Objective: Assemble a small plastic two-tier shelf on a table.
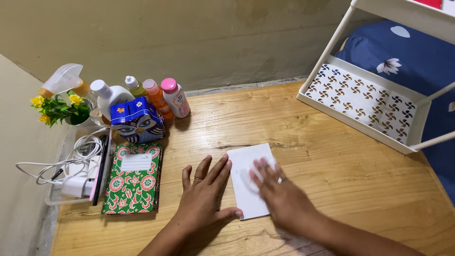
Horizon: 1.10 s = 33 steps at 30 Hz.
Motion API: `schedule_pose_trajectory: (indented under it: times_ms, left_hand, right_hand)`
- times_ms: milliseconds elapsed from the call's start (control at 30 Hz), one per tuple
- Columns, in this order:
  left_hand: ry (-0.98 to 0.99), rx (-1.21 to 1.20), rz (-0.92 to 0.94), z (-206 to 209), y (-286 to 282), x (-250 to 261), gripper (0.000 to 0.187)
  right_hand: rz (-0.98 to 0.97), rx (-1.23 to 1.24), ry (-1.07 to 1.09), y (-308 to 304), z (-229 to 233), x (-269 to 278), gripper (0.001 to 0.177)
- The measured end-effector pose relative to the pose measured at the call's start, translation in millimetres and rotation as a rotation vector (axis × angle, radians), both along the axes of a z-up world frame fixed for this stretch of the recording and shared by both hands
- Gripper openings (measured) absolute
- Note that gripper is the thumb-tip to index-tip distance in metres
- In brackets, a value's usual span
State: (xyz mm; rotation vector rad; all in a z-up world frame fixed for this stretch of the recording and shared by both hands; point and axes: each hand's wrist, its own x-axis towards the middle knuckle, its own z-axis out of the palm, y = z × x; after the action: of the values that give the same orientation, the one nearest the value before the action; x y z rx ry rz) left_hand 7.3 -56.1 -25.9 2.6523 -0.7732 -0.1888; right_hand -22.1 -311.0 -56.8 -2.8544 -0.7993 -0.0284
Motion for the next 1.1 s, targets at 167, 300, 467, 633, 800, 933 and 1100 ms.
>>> schedule_pose_trajectory:
  times_ms: [167, 300, 467, 633, 800, 933, 1100]
  left_hand:
    - [0.017, 0.048, -0.005, 10.6, -4.2, 0.9, 0.145]
    - [0.000, 0.057, -0.007, 3.8, -2.7, 0.1, 0.152]
    - [0.007, 0.061, -0.001, 4.0, -3.5, -1.2, 0.151]
    - [0.004, 0.054, 0.003, -3.6, -1.9, 0.1, 0.151]
    - [-0.073, 0.052, -0.009, -7.0, -0.5, -0.5, 0.150]
    - [0.002, 0.047, -0.007, -0.6, -2.6, -0.5, 0.152]
    - [-0.030, 0.006, -0.004, -1.4, -1.7, -2.5, 0.151]
  right_hand:
    - [0.218, 0.094, -0.034, 16.4, 4.1, -35.0, 0.060]
    - [0.292, 0.135, 0.000, 6.7, 6.4, -24.3, 0.055]
    - [0.066, 0.078, -0.022, -0.3, 26.2, 4.3, 0.059]
    - [0.048, 0.113, -0.021, 10.3, 4.0, -24.1, 0.060]
    - [0.296, 0.185, 0.068, 13.2, 6.0, -31.9, 0.059]
    - [0.189, 0.097, -0.021, -5.8, 10.1, 1.9, 0.064]
    - [0.012, 0.161, -0.002, -7.6, 16.9, 5.9, 0.053]
